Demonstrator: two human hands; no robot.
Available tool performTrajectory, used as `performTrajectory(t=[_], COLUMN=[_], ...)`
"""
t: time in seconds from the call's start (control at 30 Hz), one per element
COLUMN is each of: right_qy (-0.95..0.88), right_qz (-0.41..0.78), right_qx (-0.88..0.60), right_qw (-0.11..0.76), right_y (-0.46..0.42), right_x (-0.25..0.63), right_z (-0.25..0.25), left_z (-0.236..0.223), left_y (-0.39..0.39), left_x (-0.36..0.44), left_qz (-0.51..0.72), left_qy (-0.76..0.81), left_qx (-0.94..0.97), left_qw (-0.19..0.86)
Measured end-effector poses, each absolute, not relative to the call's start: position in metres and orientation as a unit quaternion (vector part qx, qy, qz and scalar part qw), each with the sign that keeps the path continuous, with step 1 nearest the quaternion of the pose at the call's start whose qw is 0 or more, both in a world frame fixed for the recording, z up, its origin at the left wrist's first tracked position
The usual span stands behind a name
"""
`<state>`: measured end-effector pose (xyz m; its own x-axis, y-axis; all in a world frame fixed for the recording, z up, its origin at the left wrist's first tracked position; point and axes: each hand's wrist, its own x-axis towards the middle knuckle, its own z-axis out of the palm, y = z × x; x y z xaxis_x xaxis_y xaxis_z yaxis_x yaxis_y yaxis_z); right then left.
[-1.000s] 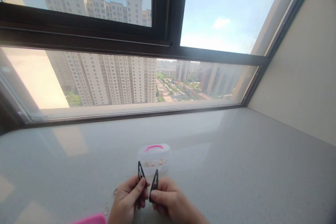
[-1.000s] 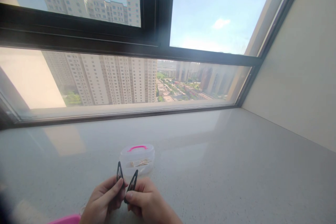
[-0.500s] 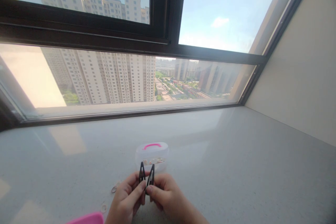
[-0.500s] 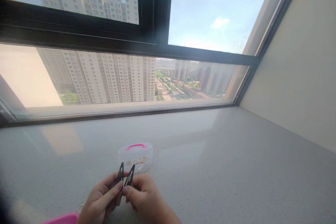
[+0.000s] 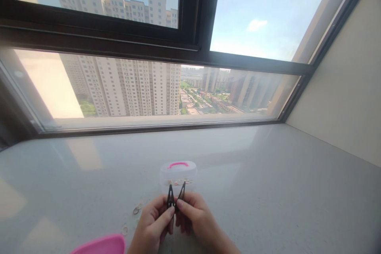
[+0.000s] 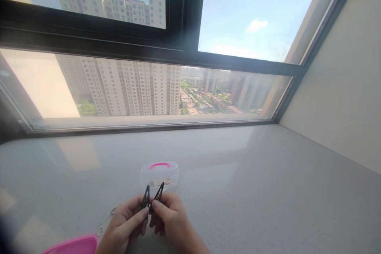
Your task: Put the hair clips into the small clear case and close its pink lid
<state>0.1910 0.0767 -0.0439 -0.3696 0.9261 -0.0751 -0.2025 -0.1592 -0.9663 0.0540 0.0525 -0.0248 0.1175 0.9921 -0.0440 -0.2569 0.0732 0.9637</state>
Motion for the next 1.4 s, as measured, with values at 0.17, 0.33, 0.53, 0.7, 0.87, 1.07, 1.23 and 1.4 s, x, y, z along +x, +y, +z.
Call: performTrajectory(t=[0.17,0.33,0.53,0.7,0.87,1.07,1.23,1.4], right_qy=[-0.475,-0.435,-0.421,-0.414,-0.402,-0.409,-0.447,-0.445], right_qz=[0.663,0.682,0.714,0.728,0.735,0.723,0.711,0.706], right_qx=[-0.36,-0.34,-0.277,-0.255,-0.262,-0.268,-0.252,-0.255], right_qw=[0.454,0.48,0.486,0.483,0.48,0.488,0.481,0.488], right_y=[0.079,0.083,0.08,0.079,0.079,0.079,0.08,0.079], right_x=[0.191,0.194,0.195,0.195,0.195,0.195,0.195,0.194], right_z=[-0.043,-0.039,-0.041,-0.041,-0.041,-0.039,-0.044,-0.046], left_z=[-0.022,-0.023,-0.027,-0.027,-0.029,-0.035,-0.036,-0.031], left_y=[0.051,0.051,0.055,0.055,0.054,0.054,0.053,0.051], left_x=[0.055,0.056,0.054,0.053,0.052,0.053,0.055,0.056], left_qz=[0.504,0.511,0.513,0.526,0.538,0.533,0.519,0.517], left_qy=[0.427,0.445,0.462,0.448,0.449,0.433,0.426,0.422], left_qx=[0.461,0.448,0.43,0.431,0.422,0.424,0.421,0.416], left_qw=[0.592,0.584,0.581,0.58,0.576,0.59,0.609,0.618])
